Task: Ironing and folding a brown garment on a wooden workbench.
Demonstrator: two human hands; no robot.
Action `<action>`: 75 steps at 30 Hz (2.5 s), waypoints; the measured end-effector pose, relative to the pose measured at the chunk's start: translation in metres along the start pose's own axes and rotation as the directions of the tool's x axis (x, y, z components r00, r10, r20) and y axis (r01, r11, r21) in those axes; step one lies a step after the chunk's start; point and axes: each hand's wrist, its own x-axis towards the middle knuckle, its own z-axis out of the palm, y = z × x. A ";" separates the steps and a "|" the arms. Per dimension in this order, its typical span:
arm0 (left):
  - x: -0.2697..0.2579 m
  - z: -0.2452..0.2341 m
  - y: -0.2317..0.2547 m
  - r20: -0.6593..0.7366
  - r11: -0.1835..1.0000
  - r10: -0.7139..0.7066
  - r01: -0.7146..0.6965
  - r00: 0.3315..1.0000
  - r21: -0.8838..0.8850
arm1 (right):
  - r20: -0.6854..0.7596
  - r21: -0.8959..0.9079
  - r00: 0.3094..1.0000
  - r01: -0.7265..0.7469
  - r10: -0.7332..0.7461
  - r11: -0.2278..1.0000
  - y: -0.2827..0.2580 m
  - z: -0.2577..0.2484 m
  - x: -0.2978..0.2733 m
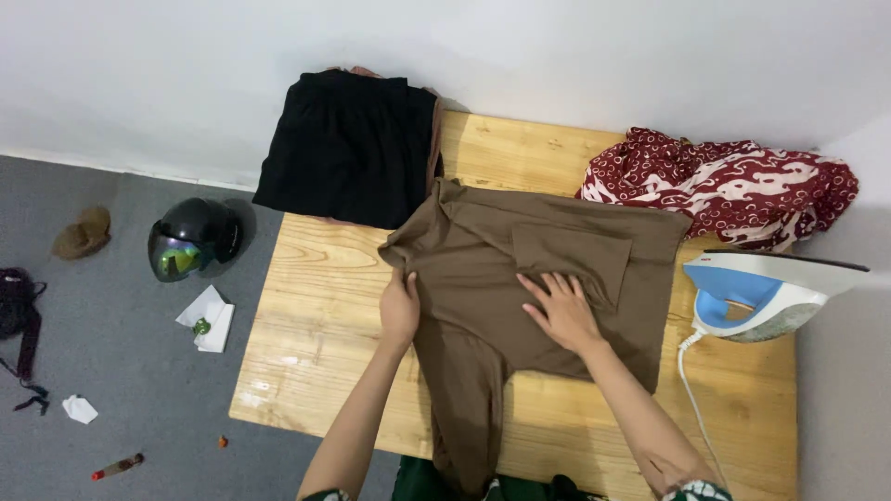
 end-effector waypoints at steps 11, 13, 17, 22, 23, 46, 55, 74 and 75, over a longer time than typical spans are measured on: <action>-0.065 -0.020 0.003 0.659 0.983 -0.182 0.131 0.729 0.127 | 0.008 0.223 0.951 0.298 -0.308 0.928 -0.047 0.058 -0.080; -0.072 0.011 -0.049 0.696 1.000 -0.008 -0.006 0.718 0.017 | 0.150 0.302 0.893 0.367 -0.425 0.880 -0.060 0.056 -0.094; -0.061 0.007 -0.029 0.794 0.677 -0.157 0.649 0.587 -0.346 | -0.060 0.302 0.945 0.324 -0.321 0.897 -0.073 0.031 -0.075; -0.076 -0.038 0.025 0.707 0.432 -0.225 0.719 0.671 -0.545 | -0.315 0.372 0.931 0.301 -0.186 0.878 -0.075 0.001 -0.041; -0.086 -0.047 0.035 0.701 0.708 -0.087 0.539 0.708 -0.456 | -0.139 0.480 0.989 0.117 -0.056 0.870 -0.077 -0.001 -0.037; -0.066 -0.145 0.154 0.969 0.854 0.219 0.503 -0.113 -0.135 | -0.161 0.260 0.987 0.012 0.031 0.966 0.011 0.022 -0.116; -0.051 -0.044 0.042 0.887 0.726 -0.268 -0.527 0.375 0.442 | 0.148 0.273 0.978 -0.182 0.146 0.945 0.026 -0.049 -0.122; -0.074 -0.050 0.060 0.941 0.821 0.022 -0.543 0.337 0.175 | -0.360 0.913 0.163 -0.140 0.918 0.383 0.140 -0.051 -0.145; -0.068 -0.044 0.046 0.887 0.777 0.122 -0.599 0.445 0.193 | -0.402 0.896 0.190 -0.123 0.896 0.428 0.132 -0.069 -0.143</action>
